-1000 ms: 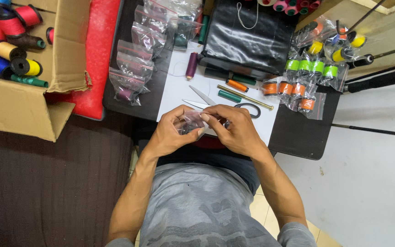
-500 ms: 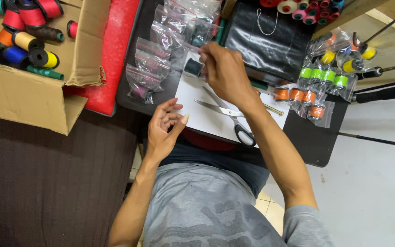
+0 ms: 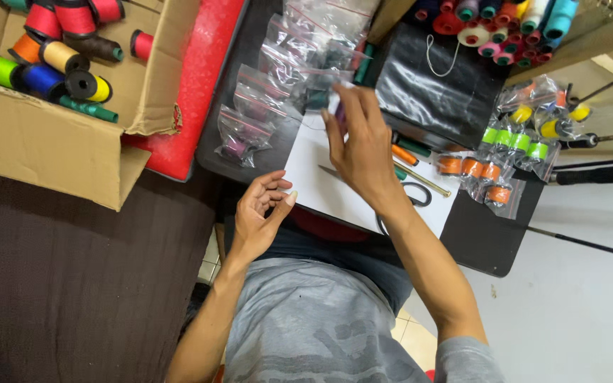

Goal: The person winds green thread onto a small spool using a metal rod, then cuts the thread with scissors. They place the spool into a clear plastic bag and seal it. The person then picks up a black spool and wraps it with black tape.

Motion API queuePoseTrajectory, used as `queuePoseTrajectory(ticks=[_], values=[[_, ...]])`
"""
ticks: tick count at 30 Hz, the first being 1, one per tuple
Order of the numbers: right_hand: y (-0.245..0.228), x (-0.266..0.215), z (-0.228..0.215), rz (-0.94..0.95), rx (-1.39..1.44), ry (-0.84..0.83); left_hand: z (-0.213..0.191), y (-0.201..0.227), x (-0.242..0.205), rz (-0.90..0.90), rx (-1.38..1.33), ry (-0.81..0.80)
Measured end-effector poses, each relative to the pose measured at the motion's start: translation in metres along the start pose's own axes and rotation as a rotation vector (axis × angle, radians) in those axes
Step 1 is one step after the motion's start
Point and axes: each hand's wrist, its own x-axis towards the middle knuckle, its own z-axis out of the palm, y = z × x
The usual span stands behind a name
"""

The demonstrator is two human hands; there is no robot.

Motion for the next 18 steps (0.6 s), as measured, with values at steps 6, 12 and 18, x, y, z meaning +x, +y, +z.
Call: queuePoseTrajectory(ticks=[6,12,18], values=[[-0.009,-0.030,0.011,0.063,0.052,-0.091,-0.005,0.001,0.002,-0.023,-0.003,-0.002],[-0.020,-0.059,0.027,0.138,0.082,-0.175,-0.023,0.034,0.002,0.030,0.043,-0.106],[-0.010,-0.087,0.061,0.082,0.149,-0.054,-0.063,0.177,0.027,0.450,0.368,-0.134]])
